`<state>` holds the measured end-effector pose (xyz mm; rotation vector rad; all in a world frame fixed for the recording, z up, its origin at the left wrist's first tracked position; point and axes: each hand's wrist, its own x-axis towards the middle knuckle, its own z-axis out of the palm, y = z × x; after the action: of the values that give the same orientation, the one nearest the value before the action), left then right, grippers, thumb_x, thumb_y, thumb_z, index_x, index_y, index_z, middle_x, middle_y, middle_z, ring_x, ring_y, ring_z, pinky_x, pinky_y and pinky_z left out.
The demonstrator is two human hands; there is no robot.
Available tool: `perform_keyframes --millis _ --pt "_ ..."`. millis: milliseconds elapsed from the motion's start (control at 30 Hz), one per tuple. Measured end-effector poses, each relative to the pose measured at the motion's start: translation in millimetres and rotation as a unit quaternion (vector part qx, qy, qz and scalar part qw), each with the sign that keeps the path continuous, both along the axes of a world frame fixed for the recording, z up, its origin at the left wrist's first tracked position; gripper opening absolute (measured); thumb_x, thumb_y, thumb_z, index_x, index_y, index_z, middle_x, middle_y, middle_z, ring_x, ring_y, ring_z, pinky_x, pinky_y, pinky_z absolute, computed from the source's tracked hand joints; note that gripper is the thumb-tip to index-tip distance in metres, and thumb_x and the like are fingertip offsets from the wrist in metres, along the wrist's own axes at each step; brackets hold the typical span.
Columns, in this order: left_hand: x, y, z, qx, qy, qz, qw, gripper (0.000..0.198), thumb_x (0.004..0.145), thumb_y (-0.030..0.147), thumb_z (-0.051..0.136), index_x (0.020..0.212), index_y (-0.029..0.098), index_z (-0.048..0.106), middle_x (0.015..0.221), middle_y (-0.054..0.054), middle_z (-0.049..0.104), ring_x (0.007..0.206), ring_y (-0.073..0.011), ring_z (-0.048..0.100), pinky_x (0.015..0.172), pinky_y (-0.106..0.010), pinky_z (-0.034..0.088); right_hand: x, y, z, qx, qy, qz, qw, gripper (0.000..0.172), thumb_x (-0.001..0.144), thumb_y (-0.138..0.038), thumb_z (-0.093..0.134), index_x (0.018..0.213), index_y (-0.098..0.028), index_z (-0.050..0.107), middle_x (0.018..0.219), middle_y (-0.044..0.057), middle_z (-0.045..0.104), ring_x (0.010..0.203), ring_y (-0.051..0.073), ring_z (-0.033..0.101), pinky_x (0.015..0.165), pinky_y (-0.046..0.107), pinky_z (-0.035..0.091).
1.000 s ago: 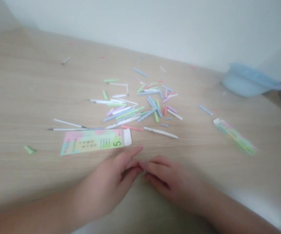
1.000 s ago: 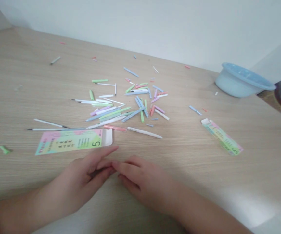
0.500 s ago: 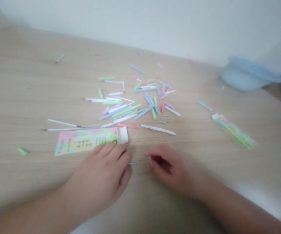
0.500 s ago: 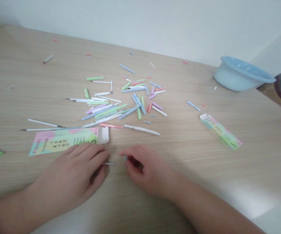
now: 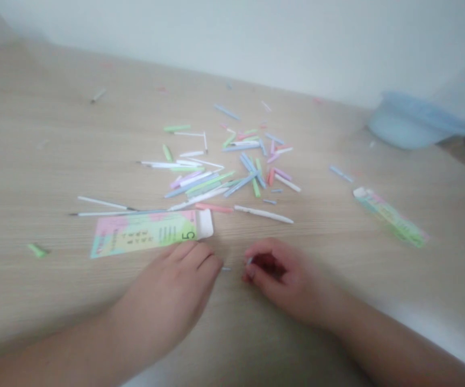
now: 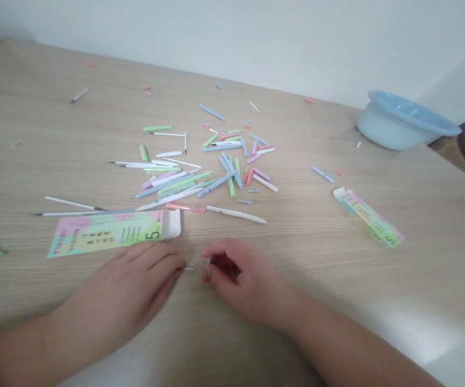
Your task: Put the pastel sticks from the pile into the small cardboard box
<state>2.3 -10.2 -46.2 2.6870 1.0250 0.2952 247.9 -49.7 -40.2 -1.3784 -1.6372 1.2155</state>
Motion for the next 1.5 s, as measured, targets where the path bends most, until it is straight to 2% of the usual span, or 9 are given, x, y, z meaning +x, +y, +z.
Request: perform_keyframes --millis 200,433,567,700,800,933,1200,1367,1500 --pt "0.8 -0.1 6.3 0.030 -0.091 0.002 0.995 0.016 0.103 0.025 0.052 0.112 0.022 0.065 0.107 -0.007 0.069 0.102 -0.0285 0.062 0.091 -0.047 0.049 0.3 -1.1 0.5 0.031 0.015 0.000 0.999 0.014 0.095 -0.022 0.068 0.109 -0.026 0.069 0.086 -0.002 0.073 0.075 0.014 0.073 0.068 0.025 0.060" --pt "0.6 3.1 5.0 0.025 -0.088 -0.021 0.996 0.014 0.102 0.025 0.056 0.111 0.025 0.067 0.103 -0.004 0.069 0.099 -0.0270 0.061 0.088 -0.045 0.049 2.8 -3.0 0.2 0.058 0.004 0.004 0.998 0.019 0.096 -0.022 0.068 0.113 -0.027 0.071 0.089 -0.001 0.073 0.074 0.014 0.072 0.068 0.025 0.060" --pt "1.0 -4.2 11.4 0.059 -0.158 -0.045 0.985 0.019 0.102 0.020 0.054 0.117 0.022 0.065 0.103 -0.005 0.070 0.094 -0.0232 0.064 0.085 -0.039 0.052 -1.5 -6.7 2.1 0.026 0.030 0.000 0.999 0.013 0.095 -0.023 0.070 0.108 -0.026 0.073 0.093 0.001 0.074 0.080 0.016 0.074 0.072 0.027 0.061" --pt "3.3 -12.3 20.5 0.080 -0.203 -0.102 0.971 0.020 0.106 0.025 0.053 0.124 0.021 0.063 0.107 -0.004 0.072 0.089 -0.0175 0.067 0.078 -0.029 0.056 -14.3 -13.6 5.5 -0.051 0.178 0.008 0.983 0.010 0.092 -0.027 0.076 0.101 -0.026 0.074 0.085 -0.001 0.076 0.076 0.016 0.074 0.069 0.027 0.061" --pt "5.7 -14.0 23.8 0.089 -0.205 -0.119 0.967 0.019 0.106 0.030 0.057 0.121 0.022 0.064 0.103 -0.002 0.074 0.084 -0.0173 0.069 0.075 -0.028 0.058 -20.5 -18.2 5.0 -0.104 0.251 0.010 0.962 0.016 0.090 -0.025 0.079 0.105 -0.027 0.073 0.086 -0.001 0.077 0.076 0.014 0.074 0.070 0.025 0.060" --pt "6.2 -12.6 22.7 0.082 -0.224 -0.099 0.966 0.025 0.107 0.032 0.054 0.128 0.020 0.062 0.104 -0.003 0.076 0.087 -0.0177 0.071 0.076 -0.029 0.060 -18.2 -21.5 -0.7 -0.115 0.219 0.024 0.969 0.022 0.090 -0.020 0.077 0.110 -0.027 0.074 0.095 0.002 0.078 0.082 0.015 0.074 0.075 0.027 0.059" --pt "5.1 -9.8 20.4 0.089 -0.197 -0.119 0.969 0.030 0.111 0.038 0.045 0.127 0.019 0.063 0.105 -0.002 0.077 0.090 -0.0179 0.073 0.083 -0.033 0.060 -15.9 -26.5 -11.5 -0.121 0.216 0.026 0.969 0.086 0.086 -0.013 0.079 0.155 -0.044 0.038 0.095 -0.005 0.073 0.082 0.014 0.072 0.074 0.029 0.057" --pt "3.8 -9.3 19.4 0.084 -0.164 -0.148 0.972 0.020 0.108 0.033 0.054 0.115 0.019 0.066 0.095 -0.001 0.075 0.082 -0.0188 0.070 0.079 -0.034 0.059 -16.4 -27.6 -8.0 -0.164 0.201 0.055 0.964 0.087 0.084 -0.014 0.079 0.156 -0.039 0.037 0.096 -0.002 0.071 0.084 0.016 0.071 0.076 0.031 0.055" --pt "2.4 -9.6 19.4 0.018 -0.193 -0.134 0.972 0.012 0.102 0.031 0.062 0.111 0.022 0.065 0.097 0.000 0.075 0.086 -0.0168 0.071 0.077 -0.028 0.058 -10.1 -25.7 2.0 -0.167 0.188 0.100 0.963 0.078 0.088 -0.035 0.082 0.155 -0.034 0.042 0.107 0.004 0.072 0.089 0.020 0.071 0.076 0.033 0.054"
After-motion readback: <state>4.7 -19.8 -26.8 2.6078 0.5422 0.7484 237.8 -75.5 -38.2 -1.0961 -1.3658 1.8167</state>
